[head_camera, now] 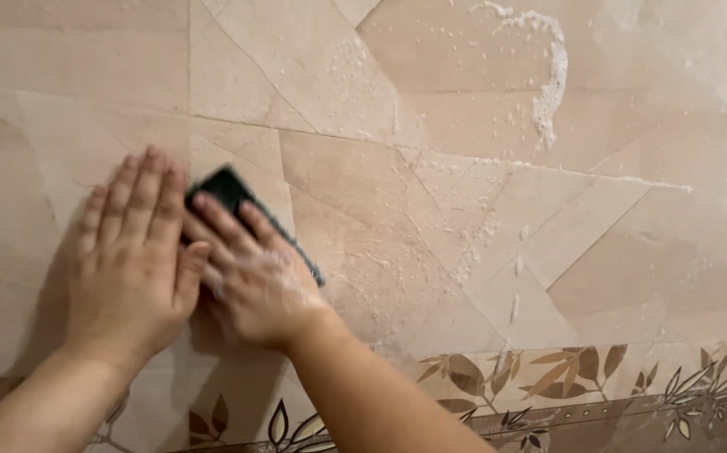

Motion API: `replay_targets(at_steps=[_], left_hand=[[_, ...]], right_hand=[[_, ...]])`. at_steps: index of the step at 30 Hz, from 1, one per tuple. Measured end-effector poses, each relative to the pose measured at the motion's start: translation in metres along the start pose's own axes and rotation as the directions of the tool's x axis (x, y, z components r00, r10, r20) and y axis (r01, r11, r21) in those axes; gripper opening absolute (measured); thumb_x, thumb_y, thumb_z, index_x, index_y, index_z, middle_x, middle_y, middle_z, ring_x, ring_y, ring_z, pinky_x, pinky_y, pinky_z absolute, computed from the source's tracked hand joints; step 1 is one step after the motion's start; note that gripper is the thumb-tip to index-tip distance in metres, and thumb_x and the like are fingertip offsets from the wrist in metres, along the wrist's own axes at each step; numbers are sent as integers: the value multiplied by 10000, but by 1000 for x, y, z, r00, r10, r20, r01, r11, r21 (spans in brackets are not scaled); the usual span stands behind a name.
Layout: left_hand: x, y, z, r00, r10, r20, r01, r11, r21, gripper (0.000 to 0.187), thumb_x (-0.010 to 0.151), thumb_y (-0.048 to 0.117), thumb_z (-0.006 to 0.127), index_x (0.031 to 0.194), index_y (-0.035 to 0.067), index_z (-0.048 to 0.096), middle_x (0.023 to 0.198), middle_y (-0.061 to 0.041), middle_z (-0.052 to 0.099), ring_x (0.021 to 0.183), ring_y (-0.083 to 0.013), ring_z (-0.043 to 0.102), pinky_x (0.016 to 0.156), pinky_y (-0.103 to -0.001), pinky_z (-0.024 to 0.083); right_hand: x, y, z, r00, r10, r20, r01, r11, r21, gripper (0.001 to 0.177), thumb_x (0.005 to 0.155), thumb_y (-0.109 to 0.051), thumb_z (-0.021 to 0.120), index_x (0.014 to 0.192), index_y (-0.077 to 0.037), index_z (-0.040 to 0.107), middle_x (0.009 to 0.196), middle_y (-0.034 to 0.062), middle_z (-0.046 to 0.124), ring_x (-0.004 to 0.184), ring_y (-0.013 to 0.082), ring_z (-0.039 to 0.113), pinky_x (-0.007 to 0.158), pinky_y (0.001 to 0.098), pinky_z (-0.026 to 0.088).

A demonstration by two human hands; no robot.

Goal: The person scrubs bathroom wall tiles with a sponge and soapy water, moving across the patterned border and plain sections. They periodically rinse the sponge in a white mug before continuing to wipe down the walls.

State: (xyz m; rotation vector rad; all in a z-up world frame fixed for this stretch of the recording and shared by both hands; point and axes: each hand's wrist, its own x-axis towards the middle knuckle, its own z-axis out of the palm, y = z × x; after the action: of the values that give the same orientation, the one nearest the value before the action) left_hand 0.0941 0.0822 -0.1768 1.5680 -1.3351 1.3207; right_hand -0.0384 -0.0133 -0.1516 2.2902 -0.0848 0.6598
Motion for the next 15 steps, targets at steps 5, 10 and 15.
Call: replay_targets(at_steps=[5,10,15], left_hand=[[-7,9,-1,999,-30,26,29,999,24,698,1055,492,215,1607,64,217,1699,-117,170,1573,-248,107,1269,-425,36],[2,11,-4,1000,0,27,0,999,35,706,1034,492,252,1591,59,252,1680,-116,199,1556,-242,120,1254,-424,55],[8,4,-15,999,2,35,-4,998,61,710,1045,516,228,1591,63,228,1685,-117,181,1570,-238,103,1273,-423,50]], right_hand=[[-48,-4,42,977,-192,88,190,981,30,653,985,-343,442,1609,-229,289,1719,52,190,1604,253,86,1282,490,31],[-72,31,47,973,-143,-181,183,957,227,672,1036,-412,516,1648,-265,280,1735,36,267,1620,261,174,1351,499,87],[-35,54,4,945,173,-279,-150,983,102,779,853,-415,614,1573,-282,348,1696,66,274,1593,303,195,1284,547,138]])
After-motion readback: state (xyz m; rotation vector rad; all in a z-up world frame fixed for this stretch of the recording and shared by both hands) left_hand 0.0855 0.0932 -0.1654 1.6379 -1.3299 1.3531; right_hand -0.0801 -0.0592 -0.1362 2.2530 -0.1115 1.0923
